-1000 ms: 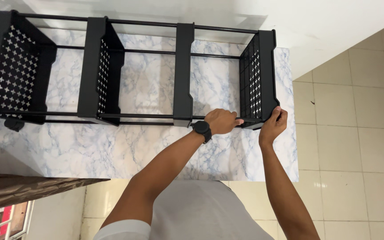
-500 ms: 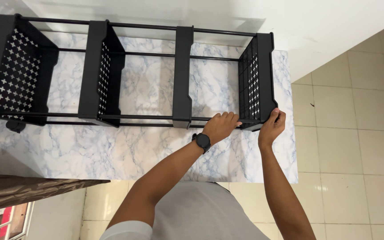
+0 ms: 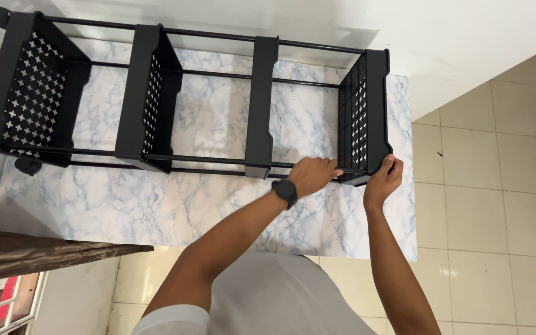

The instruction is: The person assembles a black plastic shelving unit by inserting wheels into the frame and connecting multiple crate sections. They align and snap the crates into place, then adjust the assembled unit on a marble-patterned surface.

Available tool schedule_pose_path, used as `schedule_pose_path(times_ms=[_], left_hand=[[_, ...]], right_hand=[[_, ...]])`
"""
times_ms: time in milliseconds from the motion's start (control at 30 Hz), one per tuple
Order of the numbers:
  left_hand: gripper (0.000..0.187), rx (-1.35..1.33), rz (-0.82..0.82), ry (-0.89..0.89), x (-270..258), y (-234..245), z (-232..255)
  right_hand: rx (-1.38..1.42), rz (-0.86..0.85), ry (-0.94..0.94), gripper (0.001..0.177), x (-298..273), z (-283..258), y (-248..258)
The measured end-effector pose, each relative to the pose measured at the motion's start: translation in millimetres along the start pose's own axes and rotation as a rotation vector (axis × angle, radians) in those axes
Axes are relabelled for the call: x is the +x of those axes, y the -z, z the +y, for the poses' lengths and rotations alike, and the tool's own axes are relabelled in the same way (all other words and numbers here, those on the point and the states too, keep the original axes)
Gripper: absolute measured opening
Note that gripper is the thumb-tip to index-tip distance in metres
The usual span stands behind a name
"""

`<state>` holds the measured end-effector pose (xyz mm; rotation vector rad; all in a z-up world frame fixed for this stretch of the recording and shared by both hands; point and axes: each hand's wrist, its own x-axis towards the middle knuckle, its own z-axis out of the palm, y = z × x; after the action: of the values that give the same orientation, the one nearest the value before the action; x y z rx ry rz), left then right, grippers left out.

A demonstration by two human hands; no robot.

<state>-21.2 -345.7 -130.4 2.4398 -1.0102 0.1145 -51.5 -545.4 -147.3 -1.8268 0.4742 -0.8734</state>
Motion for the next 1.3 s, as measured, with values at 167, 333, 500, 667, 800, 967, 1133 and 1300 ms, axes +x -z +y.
schedule_pose_path(times_ms=[167,333,500,667,800,967,1133,1300], left_hand=[[0.025,0.401,0.342,-0.005,-24,-6,18],[0.038,0.285,0.180,-0.024,-11,-9,6],[0.046,0.036,-0.034,0.059,0,-3,-2],[0.046,-0.108,-0.140,0.115,7,4,-6],[0.041,-0.011,0.008,0.035,-1,-1,2],[0.032,0.164,0.262,-0.048,-14,-9,5],[0.040,0.027,-0.013,0.041,-4,-8,-2],[0.042,-0.095,-0.118,0.076,6,5,-4]], right_hand=[[-0.011,-0.015,-0.048,0.032,1,0,2],[0.015,-0.021,-0.011,0.030,-1,-1,4],[0.021,-0.008,-0.017,0.031,0,0,2],[-0.019,0.030,0.015,0.031,0,3,-1],[-0.003,-0.001,-0.011,0.033,-1,4,4],[0.020,0.005,-0.020,0.031,0,-1,1],[0.032,0.036,-0.089,0.034,2,-6,-2],[0.055,0.037,-0.234,0.043,8,-4,-3]])
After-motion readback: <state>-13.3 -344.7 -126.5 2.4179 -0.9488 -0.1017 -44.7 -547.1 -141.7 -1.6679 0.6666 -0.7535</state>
